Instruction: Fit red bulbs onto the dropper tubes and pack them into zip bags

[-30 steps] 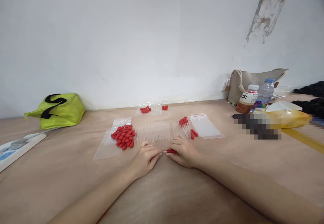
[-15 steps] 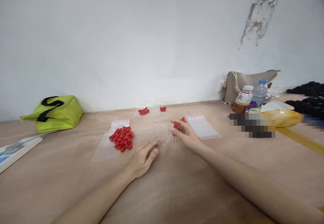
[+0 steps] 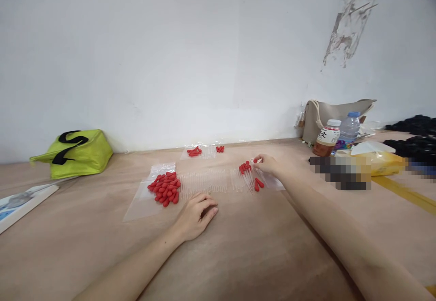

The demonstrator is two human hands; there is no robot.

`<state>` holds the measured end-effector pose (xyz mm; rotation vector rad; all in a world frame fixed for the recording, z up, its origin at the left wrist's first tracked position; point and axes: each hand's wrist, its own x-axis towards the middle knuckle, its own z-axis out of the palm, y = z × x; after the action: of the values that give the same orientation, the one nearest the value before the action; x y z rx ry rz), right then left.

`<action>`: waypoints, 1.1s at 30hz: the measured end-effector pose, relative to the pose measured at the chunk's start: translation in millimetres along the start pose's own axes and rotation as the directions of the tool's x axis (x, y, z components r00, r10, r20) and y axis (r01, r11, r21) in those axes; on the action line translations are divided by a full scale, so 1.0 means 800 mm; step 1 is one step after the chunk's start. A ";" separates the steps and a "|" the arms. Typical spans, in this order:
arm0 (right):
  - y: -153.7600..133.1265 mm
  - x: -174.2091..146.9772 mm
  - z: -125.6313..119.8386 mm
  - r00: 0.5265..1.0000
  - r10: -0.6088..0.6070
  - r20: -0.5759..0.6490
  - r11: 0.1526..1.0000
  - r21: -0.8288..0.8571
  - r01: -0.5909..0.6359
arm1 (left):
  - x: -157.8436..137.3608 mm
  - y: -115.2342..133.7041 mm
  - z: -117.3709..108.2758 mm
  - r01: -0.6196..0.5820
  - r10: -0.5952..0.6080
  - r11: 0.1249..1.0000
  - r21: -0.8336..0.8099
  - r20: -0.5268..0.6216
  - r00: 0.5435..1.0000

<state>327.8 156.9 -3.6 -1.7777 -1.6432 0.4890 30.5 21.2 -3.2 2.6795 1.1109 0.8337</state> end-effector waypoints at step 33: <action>0.003 -0.091 -0.006 0.990 -0.143 -0.012 0.984 -0.107 0.141 | 0.170 0.003 0.066 0.551 -0.543 0.729 0.407 -0.145 0.827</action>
<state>322.5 84.9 -13.1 -1.7191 -1.7964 0.3236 139.0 117.6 13.2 2.3772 2.1696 0.5366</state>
